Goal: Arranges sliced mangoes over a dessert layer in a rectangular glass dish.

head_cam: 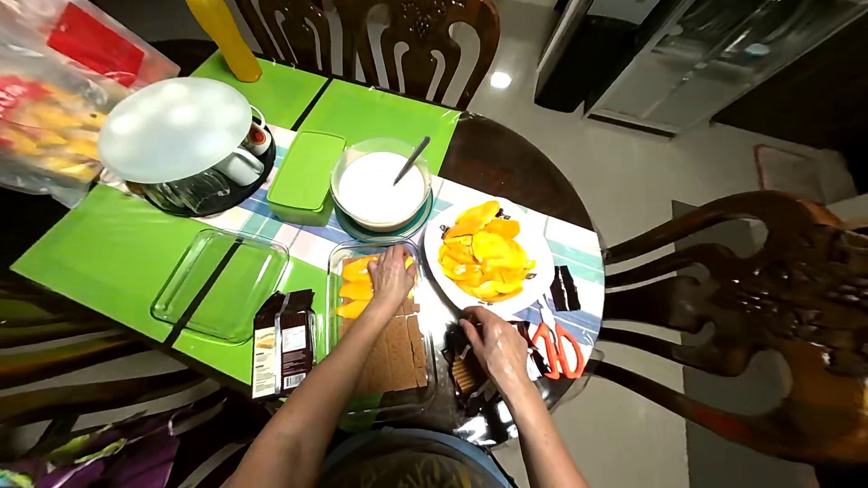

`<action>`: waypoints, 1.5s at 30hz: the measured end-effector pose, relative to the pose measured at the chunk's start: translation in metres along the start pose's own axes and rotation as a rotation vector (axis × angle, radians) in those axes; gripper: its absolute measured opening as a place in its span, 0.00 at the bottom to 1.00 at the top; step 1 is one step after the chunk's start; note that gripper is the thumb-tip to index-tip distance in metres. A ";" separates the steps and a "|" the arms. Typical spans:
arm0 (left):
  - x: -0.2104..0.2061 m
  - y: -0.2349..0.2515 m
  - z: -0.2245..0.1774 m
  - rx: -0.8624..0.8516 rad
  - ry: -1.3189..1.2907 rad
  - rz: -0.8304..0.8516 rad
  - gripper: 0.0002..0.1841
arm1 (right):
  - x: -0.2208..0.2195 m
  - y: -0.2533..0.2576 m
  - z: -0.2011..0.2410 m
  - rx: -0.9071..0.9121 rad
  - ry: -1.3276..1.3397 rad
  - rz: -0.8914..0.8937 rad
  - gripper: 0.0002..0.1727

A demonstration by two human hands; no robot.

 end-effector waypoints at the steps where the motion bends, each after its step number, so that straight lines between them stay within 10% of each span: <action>1: -0.001 0.002 -0.001 0.024 0.000 -0.004 0.17 | 0.000 -0.001 -0.001 -0.001 -0.008 0.004 0.19; 12: -0.003 -0.030 0.040 -0.348 -0.046 0.045 0.14 | 0.022 0.001 -0.039 -0.043 0.021 -0.146 0.18; 28: -0.006 -0.058 0.048 -0.433 0.069 -0.092 0.13 | 0.050 0.095 -0.086 -0.014 -0.132 -0.255 0.12; 34: 0.009 -0.107 0.082 -0.397 0.014 -0.185 0.14 | 0.067 0.105 -0.094 0.243 -0.232 0.335 0.18; 45: 0.015 -0.128 0.073 -0.365 -0.025 -0.196 0.15 | 0.055 0.104 -0.093 0.376 -0.218 0.303 0.22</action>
Point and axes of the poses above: each hand's wrist, its own y-axis towards the middle knuckle, its own x-axis out of the back of the hand, z = x × y, the point moved 1 cm from there along y, towards the middle knuckle, and after that the axes turned 5 degrees about -z, right-handed, at the moved point
